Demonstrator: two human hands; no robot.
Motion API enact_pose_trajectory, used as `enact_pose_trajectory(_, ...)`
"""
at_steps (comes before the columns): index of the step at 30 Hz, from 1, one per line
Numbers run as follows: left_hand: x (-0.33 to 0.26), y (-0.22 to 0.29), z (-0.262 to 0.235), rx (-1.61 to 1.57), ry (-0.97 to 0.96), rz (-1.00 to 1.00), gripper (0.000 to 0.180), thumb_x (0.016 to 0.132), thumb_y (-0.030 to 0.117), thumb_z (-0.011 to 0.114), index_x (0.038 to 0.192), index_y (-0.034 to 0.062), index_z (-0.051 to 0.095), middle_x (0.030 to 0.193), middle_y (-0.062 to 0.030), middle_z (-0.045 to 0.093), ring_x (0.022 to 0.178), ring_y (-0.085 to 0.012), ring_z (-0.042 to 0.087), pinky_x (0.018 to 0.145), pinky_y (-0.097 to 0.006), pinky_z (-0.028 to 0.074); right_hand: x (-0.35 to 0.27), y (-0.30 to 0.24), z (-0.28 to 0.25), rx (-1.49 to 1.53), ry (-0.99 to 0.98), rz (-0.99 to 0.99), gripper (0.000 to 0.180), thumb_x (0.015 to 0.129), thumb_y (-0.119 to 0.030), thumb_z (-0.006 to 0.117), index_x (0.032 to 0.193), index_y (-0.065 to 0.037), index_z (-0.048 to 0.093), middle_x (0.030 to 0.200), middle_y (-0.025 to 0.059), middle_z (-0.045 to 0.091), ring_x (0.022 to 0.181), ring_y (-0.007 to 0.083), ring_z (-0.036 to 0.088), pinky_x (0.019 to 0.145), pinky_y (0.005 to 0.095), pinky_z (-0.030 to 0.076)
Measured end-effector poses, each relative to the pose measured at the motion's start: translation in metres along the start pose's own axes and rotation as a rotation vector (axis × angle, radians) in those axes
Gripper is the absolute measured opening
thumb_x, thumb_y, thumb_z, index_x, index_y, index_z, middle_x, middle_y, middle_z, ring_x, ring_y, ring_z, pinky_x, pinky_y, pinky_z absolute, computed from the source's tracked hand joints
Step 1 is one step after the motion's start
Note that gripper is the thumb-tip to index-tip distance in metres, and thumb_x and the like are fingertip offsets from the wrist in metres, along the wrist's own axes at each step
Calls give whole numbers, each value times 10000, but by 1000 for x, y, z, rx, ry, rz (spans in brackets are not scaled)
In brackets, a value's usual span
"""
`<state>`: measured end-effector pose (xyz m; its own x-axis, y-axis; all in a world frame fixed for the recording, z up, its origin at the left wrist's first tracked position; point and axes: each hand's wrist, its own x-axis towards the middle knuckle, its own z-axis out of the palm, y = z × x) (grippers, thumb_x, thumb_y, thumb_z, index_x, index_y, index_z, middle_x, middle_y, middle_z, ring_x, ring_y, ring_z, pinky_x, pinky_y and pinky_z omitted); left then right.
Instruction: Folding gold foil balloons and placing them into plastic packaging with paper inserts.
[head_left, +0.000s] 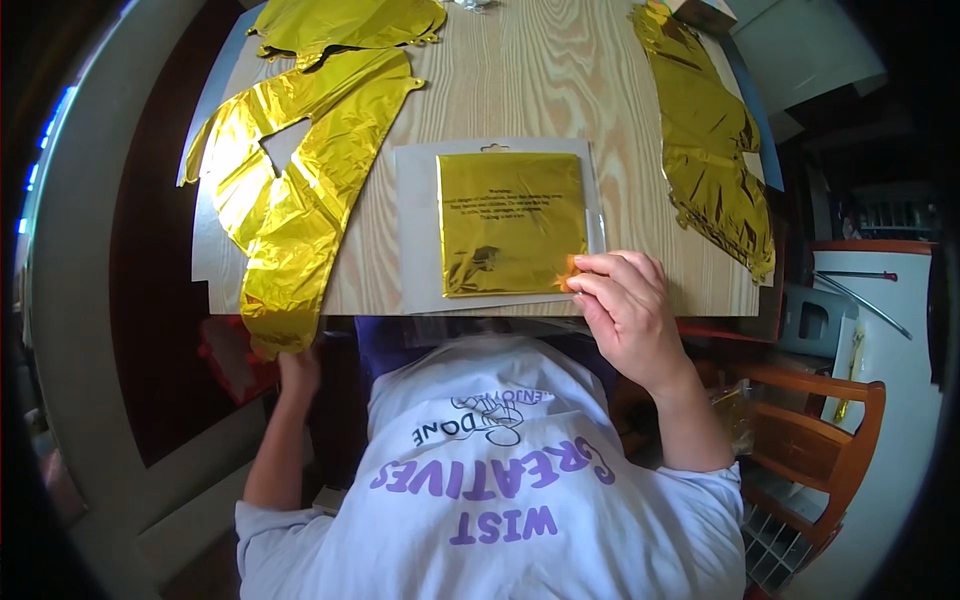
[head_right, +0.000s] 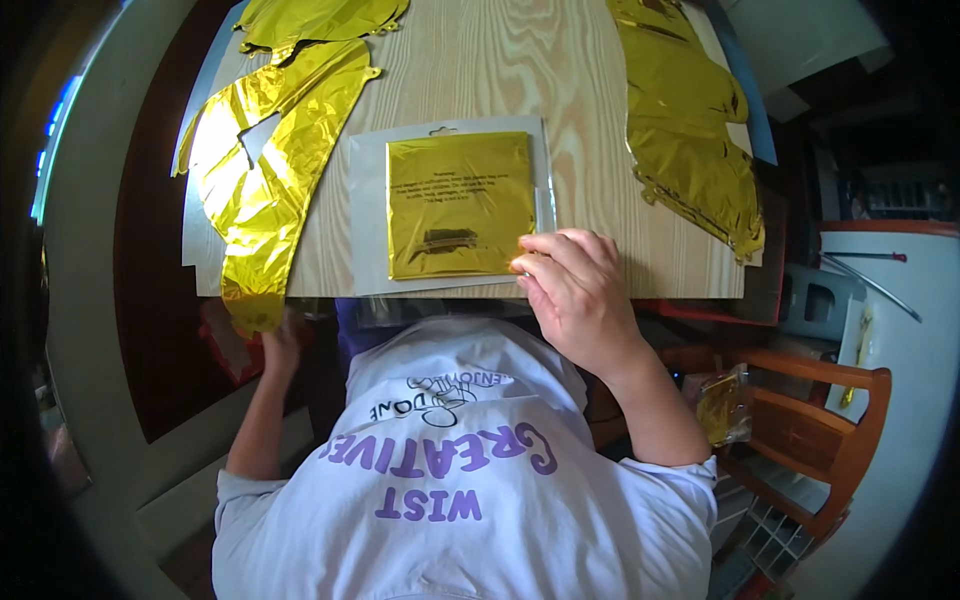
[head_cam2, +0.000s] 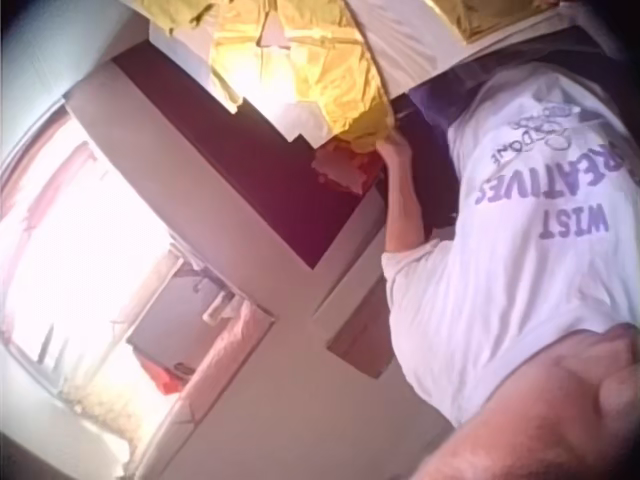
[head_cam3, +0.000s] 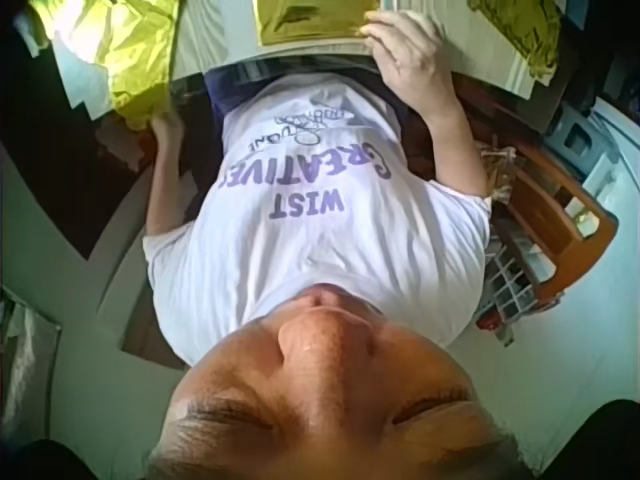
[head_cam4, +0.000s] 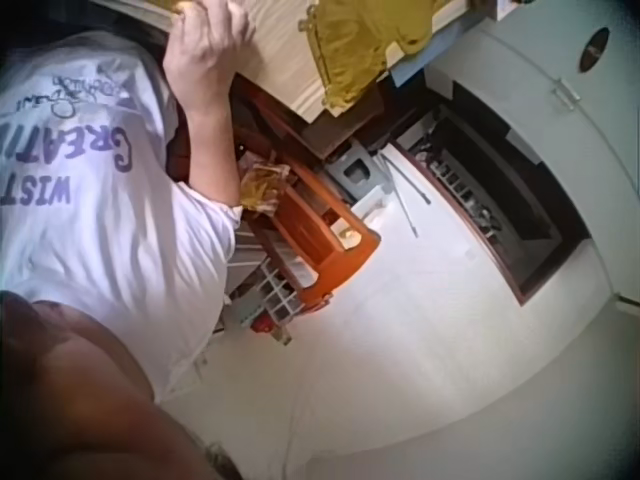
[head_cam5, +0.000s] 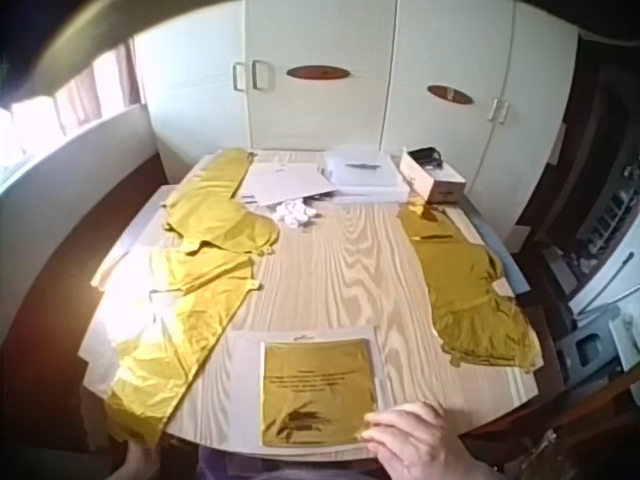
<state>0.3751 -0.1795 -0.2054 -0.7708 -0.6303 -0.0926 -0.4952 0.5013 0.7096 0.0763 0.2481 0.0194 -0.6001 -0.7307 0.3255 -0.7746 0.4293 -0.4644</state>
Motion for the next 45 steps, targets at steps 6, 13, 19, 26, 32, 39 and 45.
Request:
enact_pose_trajectory(6, 109, -67, -29, 193, 188, -454, 178, 928, 173, 630, 997, 13, 663, 946, -184, 667, 909, -380, 647, 816, -473, 522, 4, -1, -4, -23, -80, 20, 198, 826, -93, 748, 1018, -69, 705, 1148, 57, 663, 1080, 277, 595, 956, 418, 455)
enact_pose_trajectory(13, 97, -58, -15, 220, 63, -413, 181, 917, 178, 654, 990, 13, 661, 909, -178, 653, 879, -375, 642, 793, -461, 522, -3, -4, -8, 19, -93, 50, 267, 804, -80, 768, 1063, -58, 705, 1206, 77, 658, 1134, 292, 593, 992, 425, 465)
enact_pose_trajectory(19, 30, 10, -29, 161, -337, -155, 187, 907, 183, 674, 984, 13, 659, 878, -174, 641, 854, -370, 638, 773, -450, 522, -9, -3, -18, 23, -132, -13, 588, 728, -142, 843, 1276, -85, 641, 1369, 108, 593, 1238, 311, 552, 1046, 449, 440)
enact_pose_trajectory(26, -26, 260, -37, 277, -254, 656, 383, 749, 263, 842, 1056, 80, 706, 1070, -113, 692, 952, -290, 677, 911, -478, 510, -36, 11, -1, -346, -55, -213, 510, 864, -220, 747, 1340, -92, 619, 1408, 109, 589, 1317, 278, 513, 1093, 447, 417)
enact_pose_trajectory(32, 22, 291, 4, 275, -32, 1109, 303, 734, 223, 864, 992, 128, 738, 1071, -39, 683, 1081, -243, 657, 1015, -468, 446, -39, 16, 7, -310, 101, -240, 249, 886, -158, 717, 1121, -77, 705, 1217, 76, 676, 1151, 265, 616, 1019, 437, 455)
enact_pose_trajectory(39, 27, 292, 11, 51, -154, 910, 162, 750, 150, 839, 820, 158, 694, 981, 16, 687, 1110, -252, 645, 1181, -520, 246, -18, 15, -15, 120, -32, 10, 210, 770, -60, 805, 893, -58, 635, 922, 63, 637, 843, 260, 637, 800, 400, 508)
enact_pose_trajectory(45, 32, 306, 2, 101, -246, 714, 220, 728, 121, 834, 772, 141, 620, 967, 7, 666, 1211, -283, 582, 1205, -577, 165, 12, 19, -20, 299, -202, 444, 336, 795, -23, 787, 957, -41, 493, 957, 97, 496, 758, 194, 537, 676, 330, 484)
